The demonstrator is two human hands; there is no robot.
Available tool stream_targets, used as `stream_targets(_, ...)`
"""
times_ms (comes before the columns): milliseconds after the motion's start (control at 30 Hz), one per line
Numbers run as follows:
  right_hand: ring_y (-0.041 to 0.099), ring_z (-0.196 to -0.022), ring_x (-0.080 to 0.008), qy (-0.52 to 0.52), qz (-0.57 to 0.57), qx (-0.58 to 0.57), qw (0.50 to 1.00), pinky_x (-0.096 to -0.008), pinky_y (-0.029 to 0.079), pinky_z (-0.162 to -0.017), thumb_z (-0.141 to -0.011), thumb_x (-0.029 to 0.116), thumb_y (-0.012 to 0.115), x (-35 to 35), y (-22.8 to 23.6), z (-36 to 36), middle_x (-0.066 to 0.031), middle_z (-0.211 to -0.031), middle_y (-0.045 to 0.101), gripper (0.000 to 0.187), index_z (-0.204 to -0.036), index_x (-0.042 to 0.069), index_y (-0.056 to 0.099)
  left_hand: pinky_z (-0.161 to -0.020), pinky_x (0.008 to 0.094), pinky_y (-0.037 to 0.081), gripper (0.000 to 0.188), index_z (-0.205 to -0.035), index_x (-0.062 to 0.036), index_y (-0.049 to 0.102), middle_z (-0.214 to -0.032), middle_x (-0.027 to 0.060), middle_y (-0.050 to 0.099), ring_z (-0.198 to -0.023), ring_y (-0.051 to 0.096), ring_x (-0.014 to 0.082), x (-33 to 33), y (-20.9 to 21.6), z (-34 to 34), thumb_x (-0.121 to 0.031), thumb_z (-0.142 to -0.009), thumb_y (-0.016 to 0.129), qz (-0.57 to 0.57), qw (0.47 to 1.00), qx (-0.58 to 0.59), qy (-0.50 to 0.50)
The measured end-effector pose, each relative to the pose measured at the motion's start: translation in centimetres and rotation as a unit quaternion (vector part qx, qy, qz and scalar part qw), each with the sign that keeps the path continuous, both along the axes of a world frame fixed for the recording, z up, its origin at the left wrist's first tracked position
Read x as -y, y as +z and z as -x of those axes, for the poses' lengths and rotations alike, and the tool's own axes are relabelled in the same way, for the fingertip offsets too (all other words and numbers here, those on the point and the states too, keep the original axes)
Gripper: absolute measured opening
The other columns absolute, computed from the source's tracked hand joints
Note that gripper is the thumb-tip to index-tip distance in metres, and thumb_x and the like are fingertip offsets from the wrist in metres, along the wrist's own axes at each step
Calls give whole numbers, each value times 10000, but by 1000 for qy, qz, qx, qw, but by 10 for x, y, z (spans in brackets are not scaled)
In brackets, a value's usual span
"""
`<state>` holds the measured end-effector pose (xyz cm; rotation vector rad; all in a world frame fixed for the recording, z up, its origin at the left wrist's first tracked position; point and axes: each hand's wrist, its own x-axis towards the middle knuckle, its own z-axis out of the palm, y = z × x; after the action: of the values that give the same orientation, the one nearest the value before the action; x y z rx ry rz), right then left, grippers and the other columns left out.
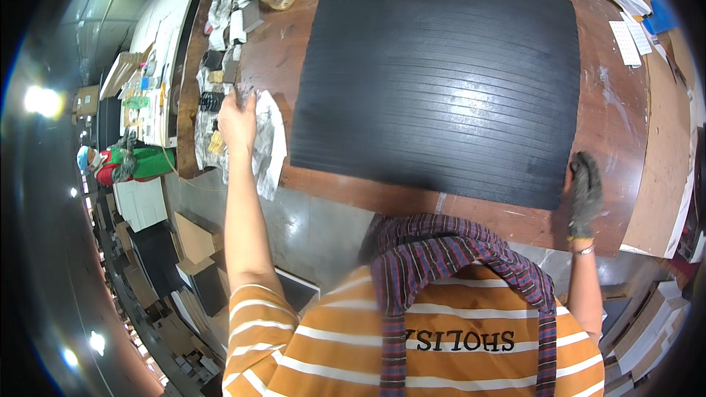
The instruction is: The person wipes a black ribbed radiator with a white cloth, then uses a sponge to scrub the surface. They flip the radiator over to clean the other side and continue wiping and scrubbing both sides.
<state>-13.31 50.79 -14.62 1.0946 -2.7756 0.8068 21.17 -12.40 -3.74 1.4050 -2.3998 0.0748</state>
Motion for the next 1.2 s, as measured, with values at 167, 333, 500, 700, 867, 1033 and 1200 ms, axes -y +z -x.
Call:
stream_targets(167,707,-1108,-229,-117,91,280,948,-360,590,-944,-1069,159,507,24,3,125,-111,-1344,679,391,-1418,-10,557,-681,297,522,469,-1162,48,740,-929,71,752,-720,680,128,60,-20,112,-378,-969,708,-384,912,-141,-38)
stream_targets(333,713,-793,-244,-269,223,577,738,-404,578,-726,-1008,586,547,103,34,223,-130,-1096,735,654,-1272,-2,657,-588,329,526,653,-1191,30,736,-942,113,739,-678,692,186,122,-55,243,-576,-969,642,-420,895,-149,10)
stream_targets(500,638,-1022,-214,-156,-60,419,892,-440,480,-983,-1029,575,522,181,25,325,-43,-1106,665,554,-1371,140,560,-736,435,600,881,-1274,74,666,-1163,227,718,-1042,730,345,157,-74,324,-733,-965,493,-297,953,63,2)
stream_targets(700,467,-1338,-239,-192,-131,379,896,-484,303,-1193,-978,587,593,243,5,376,-44,-1452,518,721,-1558,209,390,-745,540,602,1016,-1343,54,604,-1184,290,696,-1080,697,466,163,-62,333,-840,-932,349,-457,878,140,34)
stream_targets(867,343,-1422,-238,-181,-147,477,847,-493,228,-1227,-922,625,645,243,17,379,-22,-1540,415,853,-1594,215,317,-647,536,609,1058,-1261,31,639,-1013,273,696,-728,721,384,158,-42,334,-882,-899,245,-567,779,258,70)
stream_targets(1033,219,-1507,-237,-172,-158,560,795,-502,153,-1260,-867,662,697,245,41,364,1,-1628,312,992,-1630,220,243,-651,552,605,1040,-1274,49,613,-1028,266,693,-693,700,369,147,-42,340,-867,-905,287,-585,787,194,31)
stream_targets(1200,95,-1591,-236,-176,-163,610,755,-511,77,-1294,-812,699,750,232,44,357,23,-1716,209,1136,-1666,225,170,-723,576,603,1005,-1377,-17,565,-1105,280,677,-817,702,416,146,-47,341,-863,-913,285,-568,799,199,10)
